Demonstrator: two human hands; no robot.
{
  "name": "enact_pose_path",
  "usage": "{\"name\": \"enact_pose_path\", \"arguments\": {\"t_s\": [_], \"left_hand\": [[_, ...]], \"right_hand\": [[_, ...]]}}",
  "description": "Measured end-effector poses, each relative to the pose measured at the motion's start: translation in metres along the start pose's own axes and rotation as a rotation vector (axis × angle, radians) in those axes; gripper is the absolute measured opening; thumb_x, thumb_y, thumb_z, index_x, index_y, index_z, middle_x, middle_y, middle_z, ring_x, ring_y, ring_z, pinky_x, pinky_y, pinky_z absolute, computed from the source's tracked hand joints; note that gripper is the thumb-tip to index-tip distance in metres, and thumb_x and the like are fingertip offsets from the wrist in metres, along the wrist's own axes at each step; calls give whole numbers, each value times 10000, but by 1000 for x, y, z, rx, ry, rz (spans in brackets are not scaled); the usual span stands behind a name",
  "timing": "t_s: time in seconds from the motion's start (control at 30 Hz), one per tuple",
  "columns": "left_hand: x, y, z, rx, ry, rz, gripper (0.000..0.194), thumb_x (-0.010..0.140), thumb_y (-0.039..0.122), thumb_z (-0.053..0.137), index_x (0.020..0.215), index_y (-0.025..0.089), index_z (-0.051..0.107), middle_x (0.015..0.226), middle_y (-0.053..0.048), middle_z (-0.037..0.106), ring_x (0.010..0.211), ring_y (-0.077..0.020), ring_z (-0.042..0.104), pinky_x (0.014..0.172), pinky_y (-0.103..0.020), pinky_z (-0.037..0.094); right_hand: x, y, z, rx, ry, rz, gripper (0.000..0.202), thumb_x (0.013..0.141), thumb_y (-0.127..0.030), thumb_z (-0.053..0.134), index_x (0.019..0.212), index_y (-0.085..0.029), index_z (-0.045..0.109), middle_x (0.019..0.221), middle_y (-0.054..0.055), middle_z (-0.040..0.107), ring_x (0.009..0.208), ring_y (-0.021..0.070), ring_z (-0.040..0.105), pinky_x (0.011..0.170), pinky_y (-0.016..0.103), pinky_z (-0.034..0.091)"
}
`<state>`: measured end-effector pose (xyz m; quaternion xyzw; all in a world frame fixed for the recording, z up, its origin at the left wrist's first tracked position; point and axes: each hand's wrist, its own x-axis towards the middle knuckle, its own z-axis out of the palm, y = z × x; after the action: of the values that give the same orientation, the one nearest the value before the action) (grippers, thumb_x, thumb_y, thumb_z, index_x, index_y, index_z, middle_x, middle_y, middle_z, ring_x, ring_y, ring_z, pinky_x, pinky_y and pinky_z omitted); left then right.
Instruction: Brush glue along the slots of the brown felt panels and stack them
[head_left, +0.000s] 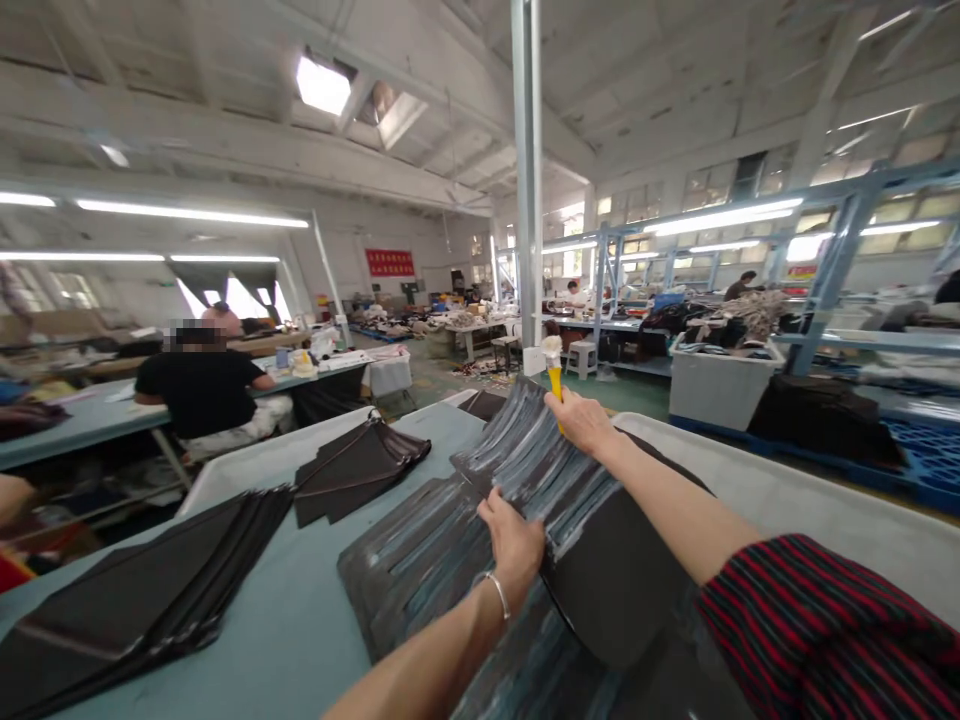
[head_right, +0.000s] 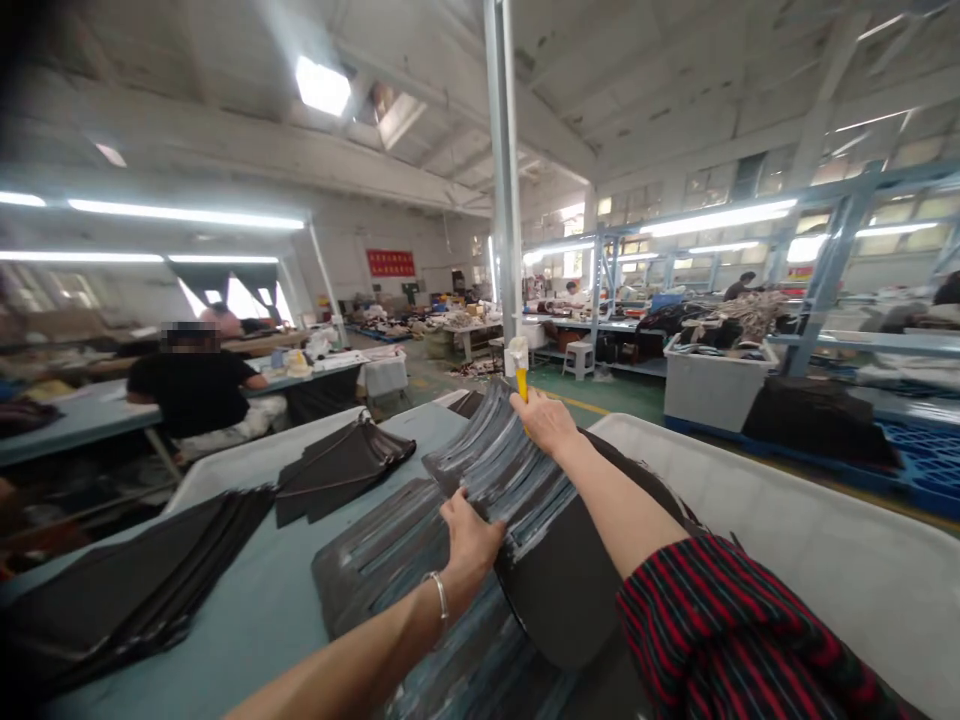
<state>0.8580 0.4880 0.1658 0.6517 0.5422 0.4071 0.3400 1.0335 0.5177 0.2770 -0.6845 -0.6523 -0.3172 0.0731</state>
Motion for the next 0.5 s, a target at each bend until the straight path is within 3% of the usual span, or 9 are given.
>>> {"name": "enact_pose_path", "arguments": {"t_s": [0.13, 0.23, 0.37, 0.5], "left_hand": [[62, -14, 43, 67, 82, -7, 695, 700, 157, 628, 1282, 76, 257, 1286, -207, 277, 1256, -274, 383, 1061, -366, 342], [96, -35, 72, 136, 65, -43, 715, 733, 237, 632, 1302, 64, 234, 1310, -223, 268, 1291, -276, 349, 1060, -353, 332], [122, -74, 99, 243, -68, -158, 753, 785, 390, 592, 1359, 70, 224, 1282, -224, 357, 1175, -279, 494, 971, -381, 417], [138, -94, 96, 375, -198, -192, 520, 863, 444, 492, 1292, 161, 416, 1217, -149, 500, 1041, -247, 573, 884, -446, 476]], "right_hand": [[49, 4, 37, 71, 91, 14, 208, 943, -141, 355, 1108, -171, 477, 1094, 158, 532, 931, 215, 514, 722, 312, 410], [59, 6, 66, 100, 153, 78, 216, 929, -268, 476, 1115, -158, 474, 1100, 175, 551, 1067, 279, 452, 811, 410, 386], [16, -1, 100, 167, 78, 103, 292, 877, -339, 581, 1092, -164, 489, 1133, 175, 563, 1152, 305, 400, 869, 447, 338], [-63, -36, 119, 306, -153, 56, 352, 802, -422, 658, 1026, -190, 515, 1046, 123, 593, 1036, 271, 482, 825, 380, 368]]}}
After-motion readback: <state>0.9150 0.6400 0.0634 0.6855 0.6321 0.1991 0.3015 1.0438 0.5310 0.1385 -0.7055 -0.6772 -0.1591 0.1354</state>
